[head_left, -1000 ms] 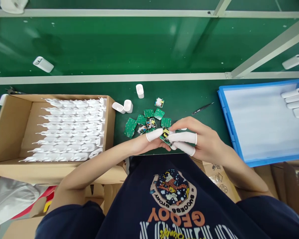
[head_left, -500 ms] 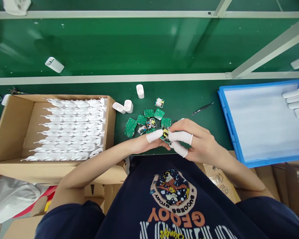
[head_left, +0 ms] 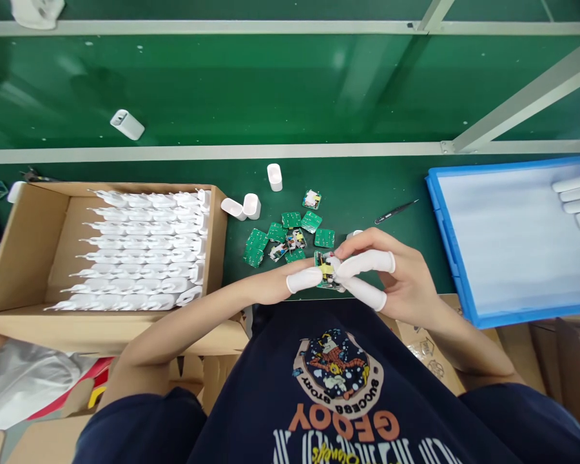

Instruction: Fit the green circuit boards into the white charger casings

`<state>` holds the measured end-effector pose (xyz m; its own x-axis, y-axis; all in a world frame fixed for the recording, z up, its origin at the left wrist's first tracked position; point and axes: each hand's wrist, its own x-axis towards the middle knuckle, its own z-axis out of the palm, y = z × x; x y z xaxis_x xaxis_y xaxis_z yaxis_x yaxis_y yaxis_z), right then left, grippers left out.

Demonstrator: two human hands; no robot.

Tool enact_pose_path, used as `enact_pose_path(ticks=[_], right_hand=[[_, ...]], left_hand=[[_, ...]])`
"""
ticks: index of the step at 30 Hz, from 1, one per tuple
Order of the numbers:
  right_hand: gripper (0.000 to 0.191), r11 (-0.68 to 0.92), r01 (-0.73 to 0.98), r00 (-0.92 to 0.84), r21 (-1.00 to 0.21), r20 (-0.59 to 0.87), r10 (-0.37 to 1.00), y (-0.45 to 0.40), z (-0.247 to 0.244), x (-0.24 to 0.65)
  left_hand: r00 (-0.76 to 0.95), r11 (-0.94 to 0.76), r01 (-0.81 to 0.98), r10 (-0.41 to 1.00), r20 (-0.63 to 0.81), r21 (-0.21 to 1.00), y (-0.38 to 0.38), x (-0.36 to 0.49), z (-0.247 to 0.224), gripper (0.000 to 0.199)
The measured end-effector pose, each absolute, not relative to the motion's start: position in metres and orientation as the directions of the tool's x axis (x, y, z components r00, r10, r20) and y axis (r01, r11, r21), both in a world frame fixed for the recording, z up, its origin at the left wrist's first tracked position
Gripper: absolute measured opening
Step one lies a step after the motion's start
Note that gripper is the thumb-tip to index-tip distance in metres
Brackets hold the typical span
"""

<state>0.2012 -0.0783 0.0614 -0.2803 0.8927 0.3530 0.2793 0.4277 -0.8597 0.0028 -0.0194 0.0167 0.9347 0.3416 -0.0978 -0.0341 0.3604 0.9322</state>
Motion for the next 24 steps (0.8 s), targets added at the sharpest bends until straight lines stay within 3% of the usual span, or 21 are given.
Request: enact_pose_path(ticks=[3,7,15,21,24], right_hand=[[0.029,0.426,0.233,-0.266,-0.874,0.364,0.892,-0.081,0.059,0.205],[0.053,0.339,0.378,-0.327,-0.861,0.219,0.919,-0.083,0.06,0.206],[0.035,0.282,0.372,-0.361,-0.884,0.142,0.922,-0.081,0.066,0.207],[0.037,0.396,0.391,-0.353,-0.831,0.262,0.898,-0.085,0.068,0.205],[0.033,0.394,0.432,-0.375,-0.811,0.235,0.897,-0.088,0.068,0.205]], left_hand=[[0.948,0.313,-0.036,0.31,-0.067,0.949,-0.018,0.002,0.026,0.057],[0.963,0.269,-0.078,0.269,0.003,0.96,-0.015,0.003,0.028,0.052],[0.959,0.09,-0.033,0.282,0.006,0.995,-0.016,0.005,0.027,0.049],[0.972,-0.097,-0.046,0.225,0.067,0.994,-0.013,0.005,0.025,0.05],[0.965,-0.182,-0.053,0.245,0.098,0.982,-0.013,0.005,0.022,0.046]])
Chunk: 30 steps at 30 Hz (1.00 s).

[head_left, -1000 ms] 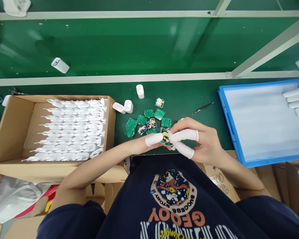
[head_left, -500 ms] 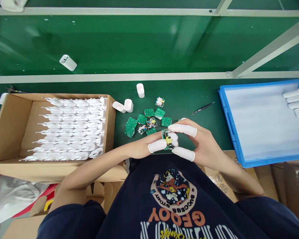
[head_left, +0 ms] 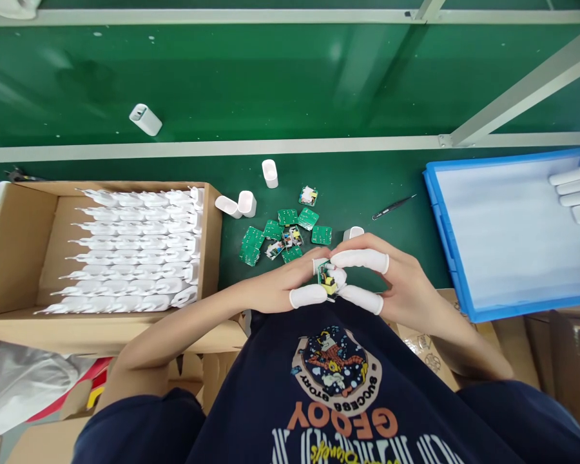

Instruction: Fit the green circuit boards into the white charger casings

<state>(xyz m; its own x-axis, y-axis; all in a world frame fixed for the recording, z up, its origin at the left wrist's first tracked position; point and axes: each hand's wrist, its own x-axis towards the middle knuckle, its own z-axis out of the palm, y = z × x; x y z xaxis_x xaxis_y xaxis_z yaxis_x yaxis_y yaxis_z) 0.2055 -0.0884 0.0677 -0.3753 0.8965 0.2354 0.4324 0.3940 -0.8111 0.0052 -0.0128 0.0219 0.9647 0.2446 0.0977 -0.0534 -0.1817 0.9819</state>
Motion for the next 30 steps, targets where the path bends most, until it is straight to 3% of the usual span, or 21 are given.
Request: enact_pose_path(ticks=[8,12,25,30], right_hand=[[0.027,0.444,0.503,-0.22,-0.742,0.386,0.896,-0.091,0.053,0.2],[0.025,0.5,0.475,-0.225,-0.724,0.45,0.864,-0.086,0.047,0.197],[0.047,0.681,0.496,-0.272,-0.538,0.648,0.711,-0.078,0.03,0.197],[0.047,0.675,0.474,-0.234,-0.565,0.659,0.715,-0.077,0.028,0.201]], left_hand=[[0.934,-0.236,-0.05,0.332,0.129,0.97,-0.017,0.007,0.018,0.044],[0.923,-0.254,-0.078,0.348,0.167,0.964,-0.015,0.007,0.018,0.041],[0.909,-0.202,-0.077,0.389,0.152,0.976,-0.016,0.006,0.019,0.04],[0.917,-0.18,-0.04,0.384,0.108,0.983,-0.013,0.007,0.021,0.045]])
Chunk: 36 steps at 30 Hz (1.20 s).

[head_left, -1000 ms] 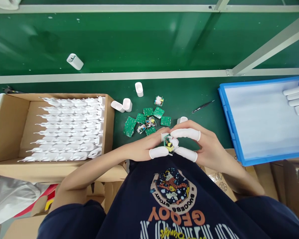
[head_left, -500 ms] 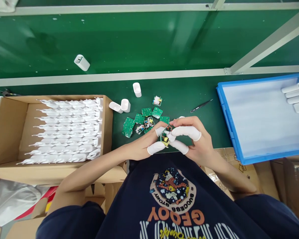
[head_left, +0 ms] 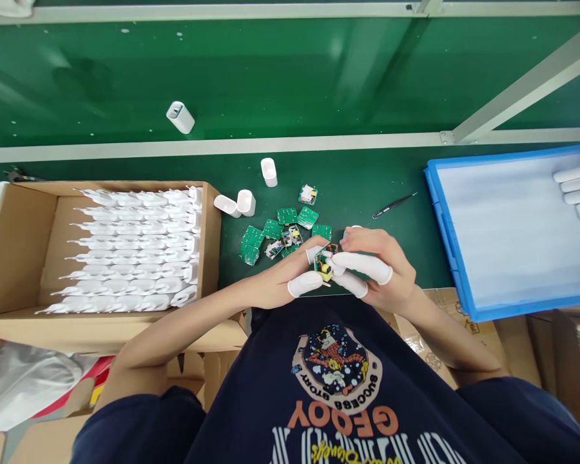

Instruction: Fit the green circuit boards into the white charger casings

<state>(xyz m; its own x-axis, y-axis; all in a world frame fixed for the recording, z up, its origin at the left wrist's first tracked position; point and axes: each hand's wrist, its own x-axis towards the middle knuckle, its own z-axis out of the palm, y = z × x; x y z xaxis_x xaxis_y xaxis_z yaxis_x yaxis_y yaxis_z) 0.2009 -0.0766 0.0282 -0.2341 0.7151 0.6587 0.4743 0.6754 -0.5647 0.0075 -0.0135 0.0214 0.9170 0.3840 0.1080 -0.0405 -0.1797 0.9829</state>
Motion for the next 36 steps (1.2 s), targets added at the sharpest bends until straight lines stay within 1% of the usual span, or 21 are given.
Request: enact_pose_path(ticks=[3,6,9,11,12,14,16,17,18,19,21,23,25,29,30,33,34,36], right_hand=[[0.042,0.686,0.48,-0.304,-0.547,0.629,0.715,-0.075,0.032,0.204],[0.043,0.697,0.481,-0.367,-0.532,0.6,0.711,-0.073,0.037,0.205],[0.049,0.666,0.461,-0.368,-0.586,0.557,0.745,-0.072,0.041,0.204],[0.05,0.648,0.452,-0.365,-0.613,0.535,0.762,-0.072,0.04,0.203],[0.048,0.626,0.435,-0.352,-0.647,0.518,0.779,-0.072,0.039,0.203],[0.047,0.538,0.319,-0.288,-0.78,0.462,0.839,-0.072,0.034,0.204],[0.052,0.376,0.095,-0.208,-0.922,0.351,0.913,-0.07,0.03,0.207],[0.054,0.279,-0.016,-0.206,-0.96,0.276,0.939,-0.068,0.028,0.208],[0.053,0.185,-0.1,-0.236,-0.978,0.204,0.95,-0.066,0.028,0.21],[0.048,0.103,-0.149,-0.29,-0.983,0.143,0.946,-0.064,0.027,0.211],[0.036,-0.02,-0.171,-0.429,-0.985,0.056,0.902,-0.059,0.028,0.212],[0.03,-0.079,-0.18,-0.506,-0.98,0.024,0.862,-0.056,0.03,0.211],[0.026,-0.096,-0.177,-0.504,-0.98,0.007,0.864,-0.056,0.032,0.208],[0.018,-0.055,-0.133,-0.407,-0.99,0.004,0.913,-0.06,0.033,0.202],[0.018,-0.048,-0.137,-0.399,-0.989,0.011,0.917,-0.061,0.032,0.201],[0.027,-0.019,-0.149,-0.425,-0.989,0.047,0.904,-0.064,0.033,0.201],[0.027,0.015,-0.118,-0.418,-0.993,0.063,0.906,-0.065,0.034,0.201],[0.023,0.103,0.001,-0.359,-0.995,0.095,0.928,-0.067,0.036,0.2]], left_hand=[[0.935,-0.17,-0.008,0.347,0.067,0.985,-0.012,0.007,0.024,0.049],[0.928,-0.192,0.002,0.366,0.07,0.981,-0.011,0.007,0.024,0.052],[0.916,-0.174,0.002,0.395,0.068,0.985,-0.013,0.006,0.023,0.053],[0.907,-0.108,-0.007,0.419,0.052,0.994,-0.015,0.006,0.021,0.052],[0.902,-0.067,-0.018,0.429,0.045,0.998,-0.015,0.006,0.02,0.052],[0.906,0.008,-0.038,0.422,0.031,0.999,-0.015,0.005,0.02,0.053],[0.922,0.052,-0.051,0.387,0.027,0.997,-0.014,0.004,0.021,0.056],[0.93,0.066,-0.053,0.368,0.025,0.996,-0.012,0.003,0.022,0.058],[0.938,0.074,-0.054,0.345,0.025,0.996,-0.011,0.002,0.024,0.058],[0.945,0.076,-0.053,0.325,0.025,0.996,-0.01,0.001,0.025,0.057],[0.957,0.066,-0.038,0.291,0.017,0.997,-0.008,0.0,0.026,0.052],[0.966,0.027,-0.038,0.259,0.03,0.999,-0.008,0.001,0.026,0.046],[0.965,-0.014,-0.062,0.253,0.064,0.998,-0.007,0.002,0.025,0.043],[0.957,-0.025,-0.112,0.266,0.115,0.993,-0.008,0.004,0.022,0.044],[0.957,-0.005,-0.116,0.269,0.113,0.993,-0.008,0.004,0.022,0.046],[0.962,0.069,-0.097,0.264,0.076,0.993,-0.009,0.003,0.023,0.05],[0.963,0.081,-0.087,0.261,0.063,0.993,-0.01,0.003,0.023,0.052],[0.955,0.071,-0.084,0.289,0.06,0.994,-0.01,0.002,0.022,0.054]])
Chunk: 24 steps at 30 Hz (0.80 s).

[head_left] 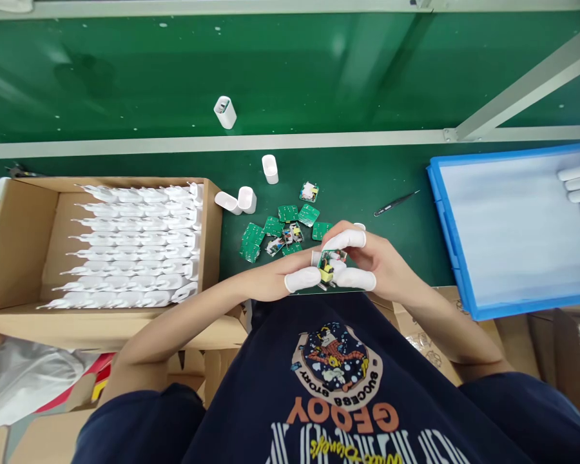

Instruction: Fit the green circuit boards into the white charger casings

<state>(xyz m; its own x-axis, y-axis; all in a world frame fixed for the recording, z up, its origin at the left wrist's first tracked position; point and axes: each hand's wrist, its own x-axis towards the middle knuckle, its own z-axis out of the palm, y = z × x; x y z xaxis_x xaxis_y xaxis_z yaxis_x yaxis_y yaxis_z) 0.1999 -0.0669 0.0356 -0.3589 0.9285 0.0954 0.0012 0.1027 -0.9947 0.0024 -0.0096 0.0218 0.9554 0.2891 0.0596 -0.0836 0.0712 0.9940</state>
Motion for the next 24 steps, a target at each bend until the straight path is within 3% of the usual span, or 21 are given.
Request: enact_pose_path(ticks=[4,7,10,13,15,17,20,22,24], right_hand=[[0.027,0.206,0.135,-0.238,-0.969,0.17,0.956,-0.069,0.037,0.195],[0.026,0.168,0.009,-0.29,-0.986,0.158,0.944,-0.067,0.037,0.192],[0.038,0.077,-0.123,-0.365,-0.989,0.118,0.924,-0.064,0.037,0.196],[0.039,0.083,-0.085,-0.289,-0.993,0.104,0.952,-0.065,0.038,0.206],[0.037,0.121,0.027,-0.232,-0.992,0.111,0.966,-0.067,0.039,0.212],[0.044,0.179,0.183,-0.235,-0.967,0.134,0.963,-0.071,0.041,0.215],[0.053,0.281,0.409,-0.244,-0.868,0.192,0.951,-0.077,0.043,0.213],[0.053,0.319,0.486,-0.238,-0.813,0.228,0.944,-0.079,0.043,0.213],[0.059,0.375,0.505,-0.275,-0.778,0.266,0.924,-0.079,0.04,0.215]], left_hand=[[0.932,0.09,-0.077,0.36,0.039,0.993,-0.008,0.0,0.018,0.057],[0.961,0.186,-0.044,0.277,-0.009,0.982,-0.009,-0.002,0.019,0.057],[0.967,0.25,-0.047,0.254,-0.019,0.967,-0.011,-0.004,0.024,0.059],[0.966,0.258,-0.012,0.252,-0.055,0.966,-0.01,-0.003,0.03,0.063],[0.964,0.16,0.007,0.263,-0.049,0.987,-0.009,0.0,0.031,0.061],[0.941,-0.059,0.01,0.338,0.01,0.998,-0.009,0.004,0.029,0.053],[0.887,-0.375,0.077,0.448,0.108,0.924,-0.01,0.008,0.022,0.042],[0.884,-0.399,0.098,0.456,0.104,0.912,-0.01,0.01,0.019,0.04],[0.9,-0.27,0.074,0.433,0.053,0.96,-0.009,0.01,0.02,0.04]])
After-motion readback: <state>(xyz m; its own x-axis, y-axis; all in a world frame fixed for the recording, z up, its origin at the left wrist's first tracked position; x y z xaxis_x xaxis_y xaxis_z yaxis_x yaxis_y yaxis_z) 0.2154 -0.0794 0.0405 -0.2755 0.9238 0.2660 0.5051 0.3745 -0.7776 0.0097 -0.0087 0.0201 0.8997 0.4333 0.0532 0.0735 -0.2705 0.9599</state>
